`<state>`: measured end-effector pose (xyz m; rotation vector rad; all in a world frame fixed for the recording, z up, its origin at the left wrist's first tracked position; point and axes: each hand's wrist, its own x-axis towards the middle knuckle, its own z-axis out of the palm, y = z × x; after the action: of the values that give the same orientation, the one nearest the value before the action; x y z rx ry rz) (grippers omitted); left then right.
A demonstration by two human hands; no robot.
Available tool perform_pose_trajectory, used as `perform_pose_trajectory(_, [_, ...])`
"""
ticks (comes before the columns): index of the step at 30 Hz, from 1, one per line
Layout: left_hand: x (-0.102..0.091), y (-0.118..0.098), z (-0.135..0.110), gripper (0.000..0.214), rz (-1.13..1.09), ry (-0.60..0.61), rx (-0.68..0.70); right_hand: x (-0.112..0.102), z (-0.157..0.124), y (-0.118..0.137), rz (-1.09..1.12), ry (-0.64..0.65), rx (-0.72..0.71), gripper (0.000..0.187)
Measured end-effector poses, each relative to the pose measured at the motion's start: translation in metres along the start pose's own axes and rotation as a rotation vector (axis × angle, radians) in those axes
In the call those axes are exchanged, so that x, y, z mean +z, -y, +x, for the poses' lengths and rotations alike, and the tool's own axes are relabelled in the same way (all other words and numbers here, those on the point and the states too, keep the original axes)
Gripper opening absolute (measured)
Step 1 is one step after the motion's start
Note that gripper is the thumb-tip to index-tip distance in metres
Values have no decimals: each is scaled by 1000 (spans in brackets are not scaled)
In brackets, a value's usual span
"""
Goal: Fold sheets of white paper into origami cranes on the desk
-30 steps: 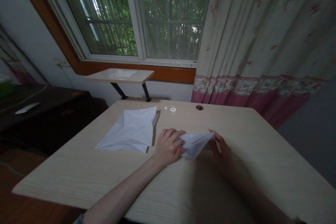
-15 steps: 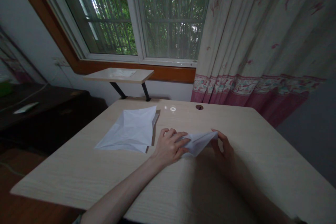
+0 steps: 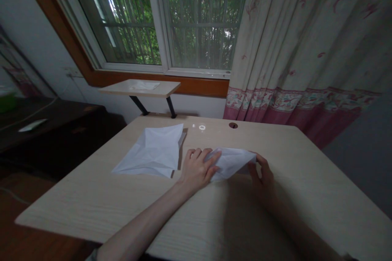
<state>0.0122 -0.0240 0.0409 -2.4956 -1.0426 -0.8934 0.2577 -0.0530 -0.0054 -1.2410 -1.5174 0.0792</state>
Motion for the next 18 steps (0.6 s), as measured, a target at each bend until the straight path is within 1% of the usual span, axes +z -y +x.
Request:
perform_pose_trajectory(4, [-1,-4,2,40,14,57,-23,-3,0,8,36,91,-60,22])
perform_pose_trajectory(7, [0,-5,3,47,7,95,-23,-4,0,11,35,132,-112,20])
perform_pose_trajectory(10, [4,-2,1,55,-24,96,-4,-4,-1,10,26,160,-139,21])
perform_pose_trajectory(14, [9,6,-3,67,-87,45,60,-3,-1,7,7,143,-99,24])
perform_pose_trajectory(18, [7,9,-4,81,-148,17,123,-1,2,8,-6,105,-68,26])
